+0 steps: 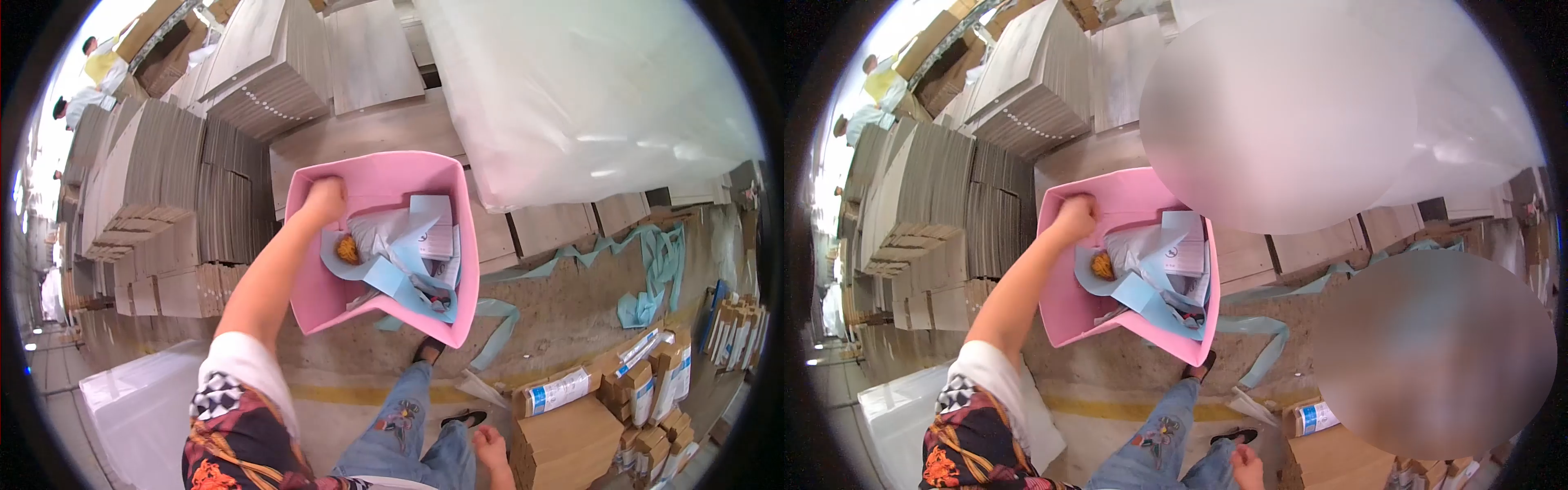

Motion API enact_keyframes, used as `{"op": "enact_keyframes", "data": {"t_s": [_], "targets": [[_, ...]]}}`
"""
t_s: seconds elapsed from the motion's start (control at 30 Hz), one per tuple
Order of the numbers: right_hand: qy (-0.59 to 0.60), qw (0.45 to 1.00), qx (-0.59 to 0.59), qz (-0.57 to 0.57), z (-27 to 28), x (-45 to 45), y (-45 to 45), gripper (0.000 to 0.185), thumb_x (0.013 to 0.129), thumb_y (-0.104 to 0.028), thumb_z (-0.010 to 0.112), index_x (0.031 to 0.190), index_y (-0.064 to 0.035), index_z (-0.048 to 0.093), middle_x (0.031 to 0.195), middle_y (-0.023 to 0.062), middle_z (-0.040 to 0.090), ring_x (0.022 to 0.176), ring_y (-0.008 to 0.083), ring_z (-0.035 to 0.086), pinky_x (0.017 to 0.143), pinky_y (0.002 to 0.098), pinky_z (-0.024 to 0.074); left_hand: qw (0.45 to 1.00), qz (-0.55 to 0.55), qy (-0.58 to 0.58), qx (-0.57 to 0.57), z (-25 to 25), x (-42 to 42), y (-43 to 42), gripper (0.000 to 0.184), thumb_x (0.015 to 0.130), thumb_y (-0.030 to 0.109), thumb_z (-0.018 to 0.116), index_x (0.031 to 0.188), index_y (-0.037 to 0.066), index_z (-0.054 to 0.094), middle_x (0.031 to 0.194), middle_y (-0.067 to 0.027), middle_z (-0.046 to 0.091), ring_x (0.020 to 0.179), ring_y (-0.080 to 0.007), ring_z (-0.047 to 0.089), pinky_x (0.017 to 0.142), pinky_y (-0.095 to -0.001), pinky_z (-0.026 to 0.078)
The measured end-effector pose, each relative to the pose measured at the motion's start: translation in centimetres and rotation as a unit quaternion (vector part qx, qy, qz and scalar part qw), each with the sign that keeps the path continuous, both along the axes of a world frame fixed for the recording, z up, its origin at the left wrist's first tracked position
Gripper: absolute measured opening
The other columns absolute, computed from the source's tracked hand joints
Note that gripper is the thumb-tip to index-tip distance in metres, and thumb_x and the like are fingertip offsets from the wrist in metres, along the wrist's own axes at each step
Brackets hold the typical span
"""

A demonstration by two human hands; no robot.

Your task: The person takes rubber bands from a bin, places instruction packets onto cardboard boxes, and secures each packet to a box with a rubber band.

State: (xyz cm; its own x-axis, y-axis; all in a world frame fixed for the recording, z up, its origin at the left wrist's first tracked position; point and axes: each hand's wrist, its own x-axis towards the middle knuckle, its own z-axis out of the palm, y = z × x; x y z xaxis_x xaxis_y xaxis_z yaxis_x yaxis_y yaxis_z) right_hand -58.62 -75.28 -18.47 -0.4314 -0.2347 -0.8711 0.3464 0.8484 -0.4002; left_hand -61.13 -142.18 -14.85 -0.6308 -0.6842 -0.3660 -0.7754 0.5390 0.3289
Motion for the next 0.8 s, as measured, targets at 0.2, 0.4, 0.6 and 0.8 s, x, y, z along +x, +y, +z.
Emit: {"op": "enact_keyframes", "data": {"t_s": [0.2,0.4,0.6,0.8], "targets": [[-0.064,0.981,-0.111,-0.149,4.5,-2.4,-4.7,0.035,0.086,-0.030,0.061,0.109,-0.0041,0.059,0.105,0.0111,0.060,0.096,0.0148,0.057,0.088,0.0307,0.0426,0.863,0.144,0.310,0.371,15.4,0.0,12.2,0.020,0.079,0.002,0.061,0.098,-0.004,0.058,0.073,-0.0088,0.061,0.057,-0.0115,0.058,0.048,-0.0218,0.043],[-0.028,0.854,-0.429,-0.294,14.8,-5.6,-11.8,0.028,0.091,-0.014,0.054,0.114,0.0014,0.056,0.106,0.0074,0.061,0.094,0.0137,0.057,0.084,0.0263,0.0447,0.828,0.038,0.270,0.491,15.6,-0.1,33.9,0.027,0.080,-0.006,0.059,0.104,0.001,0.050,0.079,-0.0096,0.062,0.060,-0.0141,0.060,0.047,-0.0226,0.046],[0.043,0.857,-0.338,-0.387,12.2,1.1,2.8,0.026,0.090,-0.021,0.056,0.102,0.0003,0.064,0.087,0.0045,0.065,0.080,0.0081,0.058,0.070,0.0223,0.0470,0.830,-0.035,0.250,0.497,11.8,5.0,56.3,0.018,0.083,-0.004,0.058,0.095,0.005,0.047,0.076,-0.0040,0.058,0.061,-0.0089,0.055,0.047,-0.0194,0.042],[0.063,0.692,-0.323,-0.643,11.4,13.1,20.8,0.024,0.089,-0.022,0.056,0.087,0.0006,0.065,0.073,0.0036,0.061,0.068,0.0117,0.057,0.066,0.0241,0.0470,0.675,0.268,0.022,0.687,9.7,9.6,75.6,0.021,0.081,-0.001,0.058,0.095,0.010,0.048,0.078,-0.0066,0.057,0.056,-0.0131,0.051,0.046,-0.0235,0.039]]}}
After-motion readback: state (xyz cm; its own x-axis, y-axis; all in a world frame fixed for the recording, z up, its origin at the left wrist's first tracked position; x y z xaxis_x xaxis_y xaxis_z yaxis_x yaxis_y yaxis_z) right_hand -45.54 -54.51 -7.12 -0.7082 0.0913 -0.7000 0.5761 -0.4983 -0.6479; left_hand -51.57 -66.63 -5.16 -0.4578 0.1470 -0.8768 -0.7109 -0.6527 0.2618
